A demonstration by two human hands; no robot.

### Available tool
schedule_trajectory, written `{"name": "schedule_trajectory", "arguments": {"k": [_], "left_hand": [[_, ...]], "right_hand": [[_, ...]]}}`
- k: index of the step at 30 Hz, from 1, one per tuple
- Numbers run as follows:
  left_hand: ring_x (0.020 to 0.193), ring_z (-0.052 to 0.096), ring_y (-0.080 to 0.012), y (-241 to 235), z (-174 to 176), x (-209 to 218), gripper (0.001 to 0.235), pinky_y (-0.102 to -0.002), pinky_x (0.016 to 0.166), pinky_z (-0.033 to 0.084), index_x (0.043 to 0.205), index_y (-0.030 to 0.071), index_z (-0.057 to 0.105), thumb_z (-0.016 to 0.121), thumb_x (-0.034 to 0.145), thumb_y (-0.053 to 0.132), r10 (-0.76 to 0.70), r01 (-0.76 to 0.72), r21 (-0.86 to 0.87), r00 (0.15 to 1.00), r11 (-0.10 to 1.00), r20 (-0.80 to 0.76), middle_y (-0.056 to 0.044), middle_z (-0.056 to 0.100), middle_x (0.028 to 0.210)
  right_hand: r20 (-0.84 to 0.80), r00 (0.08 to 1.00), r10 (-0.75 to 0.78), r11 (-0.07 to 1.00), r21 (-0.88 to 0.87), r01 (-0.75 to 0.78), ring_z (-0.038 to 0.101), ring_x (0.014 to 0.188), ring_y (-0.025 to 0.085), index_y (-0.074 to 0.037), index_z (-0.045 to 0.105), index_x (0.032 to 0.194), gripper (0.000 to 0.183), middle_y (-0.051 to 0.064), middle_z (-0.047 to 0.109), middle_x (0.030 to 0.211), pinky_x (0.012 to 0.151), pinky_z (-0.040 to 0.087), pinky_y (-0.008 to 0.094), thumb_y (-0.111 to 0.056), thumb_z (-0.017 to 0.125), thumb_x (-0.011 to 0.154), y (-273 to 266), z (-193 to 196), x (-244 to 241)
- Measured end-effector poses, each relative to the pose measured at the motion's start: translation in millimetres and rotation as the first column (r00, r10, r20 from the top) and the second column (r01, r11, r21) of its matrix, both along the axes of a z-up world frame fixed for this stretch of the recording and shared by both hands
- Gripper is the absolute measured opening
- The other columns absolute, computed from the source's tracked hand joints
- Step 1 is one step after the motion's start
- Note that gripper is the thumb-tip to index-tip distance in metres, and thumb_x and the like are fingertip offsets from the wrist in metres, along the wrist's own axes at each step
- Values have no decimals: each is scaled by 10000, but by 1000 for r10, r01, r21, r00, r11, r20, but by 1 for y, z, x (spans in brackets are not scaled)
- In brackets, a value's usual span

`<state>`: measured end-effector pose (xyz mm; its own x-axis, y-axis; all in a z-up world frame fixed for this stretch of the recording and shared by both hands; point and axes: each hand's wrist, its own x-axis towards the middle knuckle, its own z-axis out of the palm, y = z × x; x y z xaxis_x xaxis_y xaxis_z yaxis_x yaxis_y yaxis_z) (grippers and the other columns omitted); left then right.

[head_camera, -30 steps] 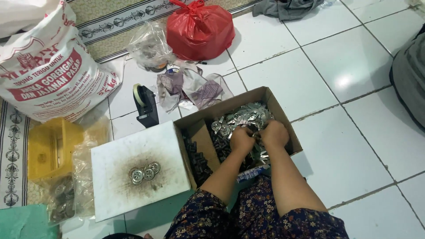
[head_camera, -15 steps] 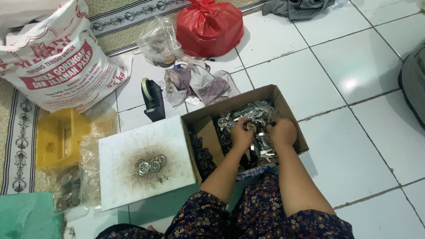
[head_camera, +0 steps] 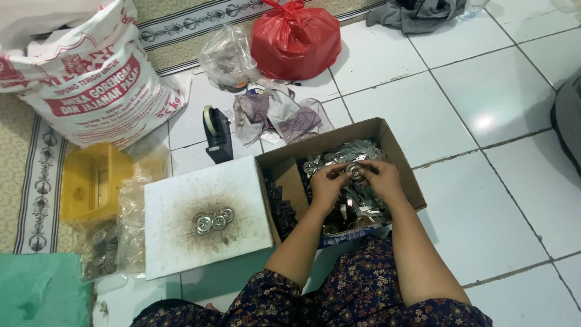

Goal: The person sorts metal components from a large cardboard box and places them into small plastic bags.

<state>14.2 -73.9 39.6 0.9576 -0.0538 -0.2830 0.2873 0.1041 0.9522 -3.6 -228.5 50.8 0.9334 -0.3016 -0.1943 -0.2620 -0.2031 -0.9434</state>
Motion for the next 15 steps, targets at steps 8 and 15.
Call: {"name": "schedule_trajectory", "arguments": {"k": [8, 15], "left_hand": [[964, 708, -255, 74, 54, -19, 598, -385, 791, 650, 1337, 64, 494, 807, 828, 42, 41, -41, 39, 999, 998, -2, -195, 681, 1054], [934, 689, -226, 204, 66, -69, 578, -333, 778, 642, 1283, 54, 569, 862, 785, 35, 170, -171, 35, 985, 985, 32, -179, 679, 1020]], "right_hand": [[100, 977, 188, 978, 70, -196, 664, 987, 251, -36, 769, 1192, 328, 205, 764, 1044, 860, 551, 431, 10, 732, 870, 51, 15, 5], [87, 920, 381, 910, 143, -390, 666, 829, 188, -60, 779, 1196, 345, 122, 781, 962, 709, 572, 309, 15, 723, 863, 176, 67, -26]]}}
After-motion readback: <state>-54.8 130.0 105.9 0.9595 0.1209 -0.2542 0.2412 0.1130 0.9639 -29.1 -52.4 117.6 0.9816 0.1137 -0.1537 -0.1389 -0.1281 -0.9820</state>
